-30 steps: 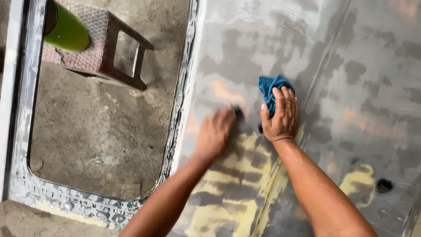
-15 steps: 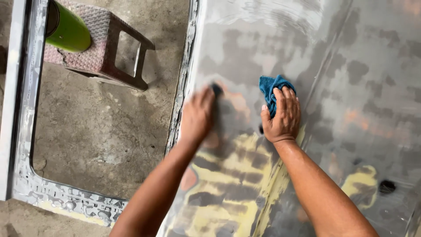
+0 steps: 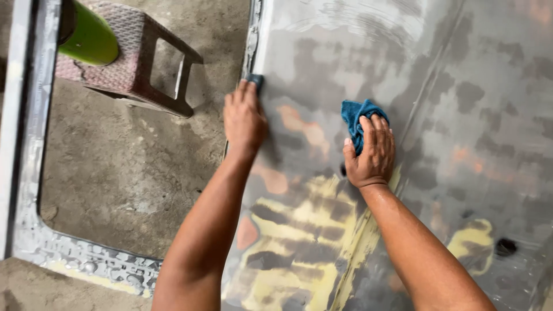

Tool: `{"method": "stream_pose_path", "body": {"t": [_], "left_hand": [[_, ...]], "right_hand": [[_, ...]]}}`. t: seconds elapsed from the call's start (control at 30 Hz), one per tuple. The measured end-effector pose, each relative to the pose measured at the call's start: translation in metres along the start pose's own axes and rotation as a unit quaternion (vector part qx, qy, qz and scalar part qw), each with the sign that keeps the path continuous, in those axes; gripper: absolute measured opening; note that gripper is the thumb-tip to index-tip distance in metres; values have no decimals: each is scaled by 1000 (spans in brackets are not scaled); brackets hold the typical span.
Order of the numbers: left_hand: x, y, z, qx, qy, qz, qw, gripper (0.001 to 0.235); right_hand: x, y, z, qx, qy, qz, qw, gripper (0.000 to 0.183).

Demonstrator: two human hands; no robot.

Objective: The person scrubs a large, flat, metallic surface with a black sanding block and a blue cloth. They repeatedly wipe the surface, then dip the cloth and block into a green bucket of water to rinse them before resuming the cleaning process.

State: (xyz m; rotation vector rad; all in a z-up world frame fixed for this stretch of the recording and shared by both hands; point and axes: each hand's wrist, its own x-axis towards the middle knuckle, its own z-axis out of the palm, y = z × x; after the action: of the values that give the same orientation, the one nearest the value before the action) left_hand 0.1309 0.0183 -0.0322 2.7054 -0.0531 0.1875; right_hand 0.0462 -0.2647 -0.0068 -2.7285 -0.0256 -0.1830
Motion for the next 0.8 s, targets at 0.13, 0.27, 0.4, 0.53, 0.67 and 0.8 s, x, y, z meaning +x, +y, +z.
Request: {"method": "stream_pose_path", "body": {"t": [0.13,0.27,0.4,0.53,0.67,0.8], "left_hand": [[-101,20,-22,34,-92,96,991,60],[-192,39,-74,-12,-214,178,961,67],[-218,50,-106,-99,-166,148,970,50],[-215,52,-108,-100,-144,141,974,48],[-218,51,-110,-102,-141,125,977,46],[-222,48,-113,-69,-113,99,986,47]], "right_hand": [[-2,3,0,-9,-10,3,1000,60],[20,-2,5,11,-45,-26,999,74],[85,-30,29,8,-114,-102,988,72],[142,-80,79,40,-139,-138,980,63],[146,-107,100,49,-150,-185,970,48],[105,-142,87,86,-198,-294,931,26]]}}
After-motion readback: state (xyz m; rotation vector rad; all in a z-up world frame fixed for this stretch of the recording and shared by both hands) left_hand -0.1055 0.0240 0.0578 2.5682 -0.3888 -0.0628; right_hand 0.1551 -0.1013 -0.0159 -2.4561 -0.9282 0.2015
